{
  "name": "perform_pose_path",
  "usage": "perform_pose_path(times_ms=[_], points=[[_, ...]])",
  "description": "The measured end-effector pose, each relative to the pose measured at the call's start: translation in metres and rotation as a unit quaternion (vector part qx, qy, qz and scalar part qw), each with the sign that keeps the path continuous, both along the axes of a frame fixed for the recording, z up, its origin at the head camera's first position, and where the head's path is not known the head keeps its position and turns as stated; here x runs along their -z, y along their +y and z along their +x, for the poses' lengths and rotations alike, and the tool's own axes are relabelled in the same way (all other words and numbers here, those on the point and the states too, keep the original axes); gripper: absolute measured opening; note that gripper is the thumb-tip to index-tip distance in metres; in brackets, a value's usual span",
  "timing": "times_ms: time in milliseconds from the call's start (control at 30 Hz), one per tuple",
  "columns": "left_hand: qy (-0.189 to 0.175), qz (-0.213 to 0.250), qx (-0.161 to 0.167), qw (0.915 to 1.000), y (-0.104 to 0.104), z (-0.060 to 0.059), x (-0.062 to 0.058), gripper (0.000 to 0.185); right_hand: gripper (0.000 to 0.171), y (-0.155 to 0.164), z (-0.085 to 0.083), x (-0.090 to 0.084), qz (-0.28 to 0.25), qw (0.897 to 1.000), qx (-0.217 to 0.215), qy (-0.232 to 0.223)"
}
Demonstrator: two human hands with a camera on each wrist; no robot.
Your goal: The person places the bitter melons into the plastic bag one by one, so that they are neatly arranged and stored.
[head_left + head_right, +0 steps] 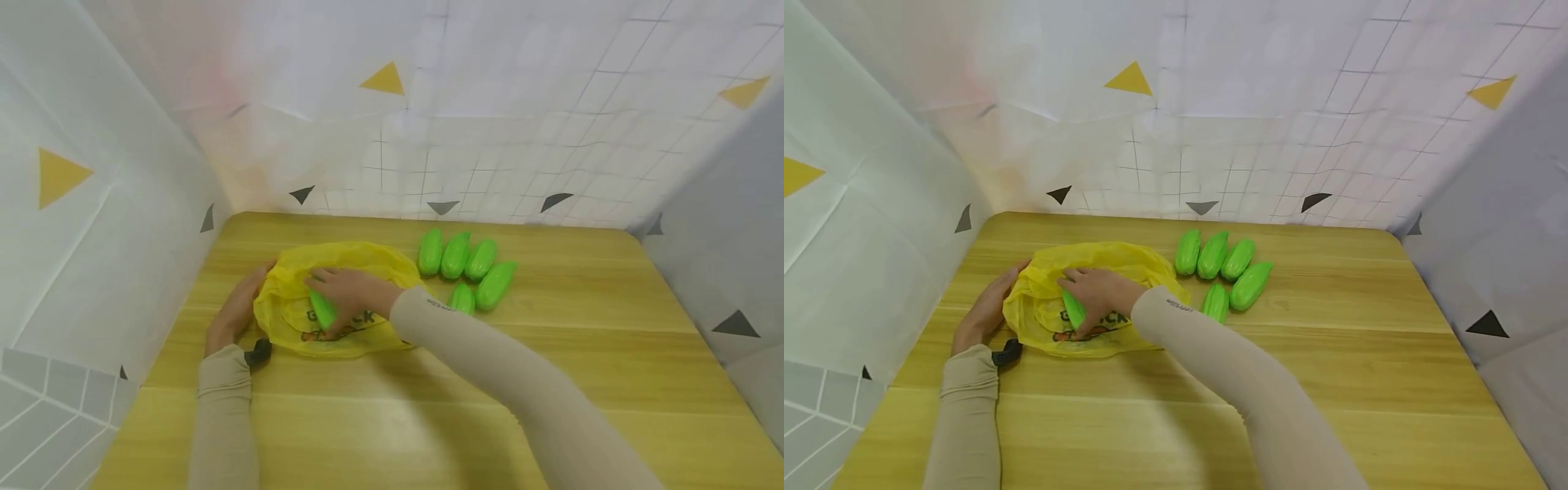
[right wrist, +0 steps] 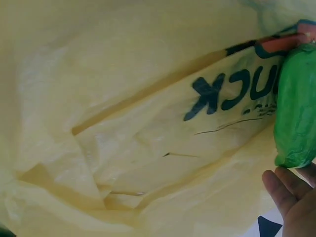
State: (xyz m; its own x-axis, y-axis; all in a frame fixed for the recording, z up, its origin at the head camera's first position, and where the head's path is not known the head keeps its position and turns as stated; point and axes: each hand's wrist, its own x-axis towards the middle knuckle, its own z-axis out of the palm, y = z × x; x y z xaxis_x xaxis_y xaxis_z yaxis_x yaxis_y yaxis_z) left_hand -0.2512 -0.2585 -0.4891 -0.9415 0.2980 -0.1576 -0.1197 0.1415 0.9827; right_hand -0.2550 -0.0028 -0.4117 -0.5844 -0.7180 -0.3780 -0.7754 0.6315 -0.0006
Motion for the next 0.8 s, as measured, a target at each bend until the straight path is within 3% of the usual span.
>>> perform_pose_path(times_ms=[167, 433, 567, 700, 800], points=[[0.011, -0.040, -0.007, 0.9991, -0.001, 0.001, -0.001, 0.063, 0.119, -0.003, -0.003, -0.001, 0.001, 1.000, 0.007, -0.001], [-0.004, -0.043, -0.015, 0.9989, 0.004, 0.011, -0.019, 0.063, 0.116, -0.008, -0.005, -0.004, -0.005, 1.000, 0.012, -0.004], [-0.010, -0.021, -0.011, 0.9997, 0.008, 0.016, -0.028, 0.063, 0.114, -0.009, -0.006, -0.004, -0.007, 1.000, 0.016, -0.012], [-0.013, -0.005, -0.005, 0.9999, 0.009, 0.016, -0.030, 0.063, 0.115, -0.009, -0.007, -0.003, -0.017, 1.000, 0.020, -0.011], [-0.003, -0.019, -0.004, 0.9998, 0.009, 0.015, -0.029, 0.062, 0.116, -0.010, -0.007, -0.001, -0.022, 1.000, 0.018, -0.004]])
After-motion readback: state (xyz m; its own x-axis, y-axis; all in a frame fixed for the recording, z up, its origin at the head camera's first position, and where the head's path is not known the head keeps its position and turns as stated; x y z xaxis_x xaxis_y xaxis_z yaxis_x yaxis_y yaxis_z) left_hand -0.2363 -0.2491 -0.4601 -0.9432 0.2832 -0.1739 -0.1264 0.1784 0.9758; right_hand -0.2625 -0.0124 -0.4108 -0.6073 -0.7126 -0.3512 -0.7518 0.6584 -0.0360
